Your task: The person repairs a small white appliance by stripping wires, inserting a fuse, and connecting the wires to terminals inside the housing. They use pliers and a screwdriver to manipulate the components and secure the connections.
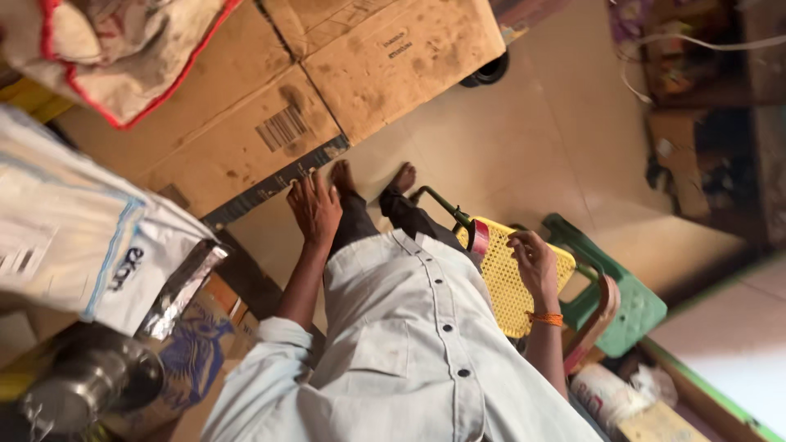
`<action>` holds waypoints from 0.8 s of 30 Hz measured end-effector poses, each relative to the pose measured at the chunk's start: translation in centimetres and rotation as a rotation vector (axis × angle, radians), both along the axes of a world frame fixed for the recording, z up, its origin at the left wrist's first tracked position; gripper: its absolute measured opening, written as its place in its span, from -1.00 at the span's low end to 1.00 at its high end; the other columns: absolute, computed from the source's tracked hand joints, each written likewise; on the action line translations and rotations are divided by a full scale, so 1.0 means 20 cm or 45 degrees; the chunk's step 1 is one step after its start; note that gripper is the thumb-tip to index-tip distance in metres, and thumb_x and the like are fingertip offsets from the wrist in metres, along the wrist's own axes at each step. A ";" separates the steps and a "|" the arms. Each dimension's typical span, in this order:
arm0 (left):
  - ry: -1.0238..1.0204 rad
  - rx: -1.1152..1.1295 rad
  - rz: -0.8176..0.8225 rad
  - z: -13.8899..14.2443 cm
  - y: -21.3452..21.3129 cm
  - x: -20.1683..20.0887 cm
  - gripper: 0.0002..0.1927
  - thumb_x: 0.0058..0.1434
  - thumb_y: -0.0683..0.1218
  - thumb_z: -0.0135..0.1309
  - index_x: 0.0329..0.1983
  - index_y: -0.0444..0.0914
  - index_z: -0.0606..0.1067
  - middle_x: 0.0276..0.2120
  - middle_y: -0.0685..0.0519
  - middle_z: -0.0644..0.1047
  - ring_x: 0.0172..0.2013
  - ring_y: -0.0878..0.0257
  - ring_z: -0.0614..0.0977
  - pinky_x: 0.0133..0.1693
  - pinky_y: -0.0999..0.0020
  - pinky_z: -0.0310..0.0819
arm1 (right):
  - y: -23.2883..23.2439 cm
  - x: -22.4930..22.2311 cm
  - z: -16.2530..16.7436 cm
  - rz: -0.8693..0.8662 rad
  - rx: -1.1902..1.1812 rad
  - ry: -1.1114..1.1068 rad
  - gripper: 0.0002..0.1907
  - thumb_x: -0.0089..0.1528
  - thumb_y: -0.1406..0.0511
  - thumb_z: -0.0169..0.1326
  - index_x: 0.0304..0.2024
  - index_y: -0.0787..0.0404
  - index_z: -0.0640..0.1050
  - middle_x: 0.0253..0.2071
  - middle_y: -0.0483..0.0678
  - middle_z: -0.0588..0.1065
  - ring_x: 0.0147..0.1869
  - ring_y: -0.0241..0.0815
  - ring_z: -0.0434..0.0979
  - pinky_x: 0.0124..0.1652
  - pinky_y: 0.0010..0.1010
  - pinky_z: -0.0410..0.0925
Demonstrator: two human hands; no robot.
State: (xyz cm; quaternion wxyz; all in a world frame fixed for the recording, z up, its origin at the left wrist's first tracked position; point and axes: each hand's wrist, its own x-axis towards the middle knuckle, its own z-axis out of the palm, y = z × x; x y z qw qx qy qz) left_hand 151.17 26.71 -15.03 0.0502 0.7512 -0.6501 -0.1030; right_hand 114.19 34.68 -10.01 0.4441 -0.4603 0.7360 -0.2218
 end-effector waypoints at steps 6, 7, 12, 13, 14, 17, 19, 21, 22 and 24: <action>0.008 -0.045 0.103 -0.11 -0.02 0.20 -0.79 0.28 -0.03 0.15 -0.12 -0.24 0.54 -0.17 -0.18 0.55 -0.11 -0.13 0.55 -0.06 -0.14 0.39 | 0.14 -0.01 0.02 0.347 -0.009 0.195 -0.72 0.26 0.51 -0.09 -0.05 0.31 0.58 -0.21 -0.02 0.61 -0.25 -0.28 0.58 -0.28 -0.49 0.45; 0.076 -0.005 0.112 -0.13 -0.03 0.22 -0.81 0.28 -0.04 0.14 -0.19 -0.25 0.53 -0.24 -0.18 0.54 -0.18 -0.12 0.56 -0.13 -0.12 0.39 | 0.14 -0.03 0.00 0.418 -0.040 0.132 -0.63 0.22 0.55 -0.15 -0.03 0.30 0.59 -0.20 -0.02 0.61 -0.24 -0.28 0.57 -0.27 -0.50 0.46; 0.137 -0.009 0.101 -0.17 0.10 0.20 -0.72 0.28 -0.07 0.08 -0.53 -0.29 0.51 -0.59 -0.17 0.49 -0.54 -0.04 0.56 -0.47 0.00 0.42 | 0.16 -0.11 -0.04 0.597 -0.093 0.051 -0.80 0.36 0.49 -0.03 0.00 0.33 0.56 -0.18 -0.03 0.60 -0.17 -0.30 0.61 -0.20 -0.49 0.45; -0.019 -0.116 -0.031 -0.16 0.17 0.17 -0.76 0.22 -0.08 0.08 -0.56 -0.23 0.53 -0.61 -0.15 0.50 -0.55 -0.02 0.57 -0.52 0.00 0.41 | 0.16 -0.12 -0.04 0.628 -0.131 0.083 -0.82 0.38 0.47 -0.02 -0.01 0.33 0.56 -0.18 -0.04 0.61 -0.17 -0.29 0.63 -0.19 -0.49 0.46; -0.065 -0.223 -0.020 -0.15 0.23 0.13 -0.85 0.18 -0.11 0.06 -0.48 -0.21 0.57 -0.61 -0.11 0.50 -0.54 0.00 0.57 -0.41 -0.04 0.47 | 0.15 -0.14 -0.04 0.621 -0.125 0.081 -0.83 0.39 0.46 -0.02 -0.02 0.33 0.56 -0.18 -0.03 0.61 -0.19 -0.29 0.63 -0.19 -0.48 0.46; -0.105 -0.375 -0.014 -0.13 0.48 0.00 -0.84 0.14 -0.16 0.03 -0.30 -0.20 0.62 -0.54 -0.03 0.53 -0.45 0.05 0.61 -0.21 -0.08 0.58 | 0.16 -0.17 -0.06 0.589 -0.103 0.098 -0.82 0.40 0.44 -0.04 -0.03 0.33 0.57 -0.20 -0.02 0.61 -0.23 -0.27 0.61 -0.20 -0.47 0.45; -0.016 -0.263 -0.012 -0.15 0.63 -0.06 -0.89 0.23 -0.16 0.04 -0.30 -0.24 0.58 -0.43 -0.04 0.59 -0.33 0.04 0.67 -0.27 0.01 0.57 | 0.16 -0.19 -0.09 0.581 -0.101 0.113 -0.81 0.39 0.43 -0.05 -0.04 0.34 0.57 -0.22 0.00 0.61 -0.25 -0.25 0.59 -0.23 -0.45 0.43; 0.234 -0.112 0.121 -0.18 0.74 -0.08 -0.81 0.33 -0.05 0.06 -0.31 -0.23 0.59 -0.37 -0.09 0.62 -0.36 -0.02 0.67 -0.29 0.04 0.58 | 0.15 -0.18 -0.13 0.620 -0.085 0.070 -0.82 0.42 0.43 -0.04 -0.03 0.34 0.57 -0.21 0.00 0.60 -0.23 -0.27 0.60 -0.21 -0.46 0.44; 0.352 -0.039 0.183 -0.20 0.77 -0.08 -0.76 0.38 0.01 0.08 -0.31 -0.22 0.59 -0.35 -0.12 0.64 -0.37 -0.05 0.67 -0.30 0.05 0.59 | 0.14 -0.16 -0.15 0.633 -0.081 0.043 -0.83 0.43 0.42 -0.04 -0.02 0.34 0.56 -0.20 0.00 0.60 -0.22 -0.28 0.61 -0.21 -0.47 0.44; 0.359 0.083 0.098 -0.23 0.79 -0.09 -0.75 0.43 0.03 0.07 -0.25 -0.22 0.58 -0.30 -0.11 0.65 -0.34 -0.04 0.68 -0.29 0.06 0.59 | 0.11 -0.13 -0.17 0.660 -0.107 0.013 -0.85 0.44 0.42 -0.02 -0.01 0.34 0.56 -0.19 0.00 0.61 -0.21 -0.28 0.61 -0.20 -0.47 0.45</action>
